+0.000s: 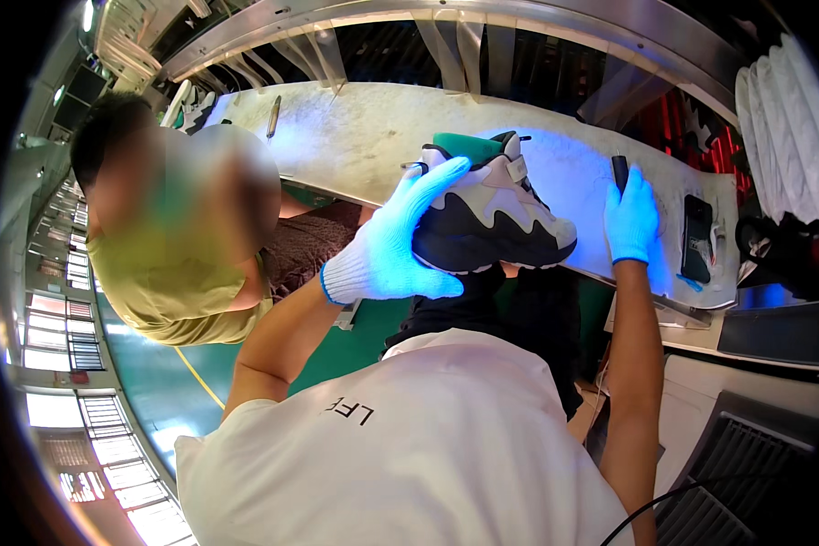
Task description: The person cleans a pair of sneakers on a workbench. They use a small brush to scrub the upper and sole of one shoe, then place it on a shelf. They repeat the same brushing process on the second shoe, handling each shoe one at a time.
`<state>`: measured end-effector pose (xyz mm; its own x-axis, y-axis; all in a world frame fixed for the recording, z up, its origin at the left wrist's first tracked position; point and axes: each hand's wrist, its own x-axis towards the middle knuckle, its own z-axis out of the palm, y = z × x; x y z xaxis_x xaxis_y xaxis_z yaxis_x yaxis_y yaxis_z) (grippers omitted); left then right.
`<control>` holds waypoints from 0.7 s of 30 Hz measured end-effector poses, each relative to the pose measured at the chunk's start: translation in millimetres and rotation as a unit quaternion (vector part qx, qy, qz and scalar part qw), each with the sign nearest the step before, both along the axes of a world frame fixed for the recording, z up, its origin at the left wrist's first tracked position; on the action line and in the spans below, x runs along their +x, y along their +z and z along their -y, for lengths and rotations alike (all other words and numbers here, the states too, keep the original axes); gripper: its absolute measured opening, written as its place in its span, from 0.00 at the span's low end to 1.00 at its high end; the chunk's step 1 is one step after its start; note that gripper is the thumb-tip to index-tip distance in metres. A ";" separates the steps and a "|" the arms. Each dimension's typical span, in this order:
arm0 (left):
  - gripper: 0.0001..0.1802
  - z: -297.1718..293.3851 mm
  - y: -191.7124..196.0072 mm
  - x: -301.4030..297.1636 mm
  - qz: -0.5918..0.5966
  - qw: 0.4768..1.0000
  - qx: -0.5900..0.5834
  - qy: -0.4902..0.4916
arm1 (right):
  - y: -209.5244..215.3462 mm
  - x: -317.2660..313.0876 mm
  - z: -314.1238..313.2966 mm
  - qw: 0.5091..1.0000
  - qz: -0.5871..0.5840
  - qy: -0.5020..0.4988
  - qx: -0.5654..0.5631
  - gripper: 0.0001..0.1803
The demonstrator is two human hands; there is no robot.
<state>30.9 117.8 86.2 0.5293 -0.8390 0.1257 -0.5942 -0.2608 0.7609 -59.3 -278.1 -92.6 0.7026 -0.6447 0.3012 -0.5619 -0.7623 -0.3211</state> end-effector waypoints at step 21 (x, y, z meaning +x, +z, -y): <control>0.75 26.4 15.9 -26.5 0.063 0.990 0.095 0.077 | 104.2 39.4 -135.8 0.372 0.542 0.233 0.716 0.18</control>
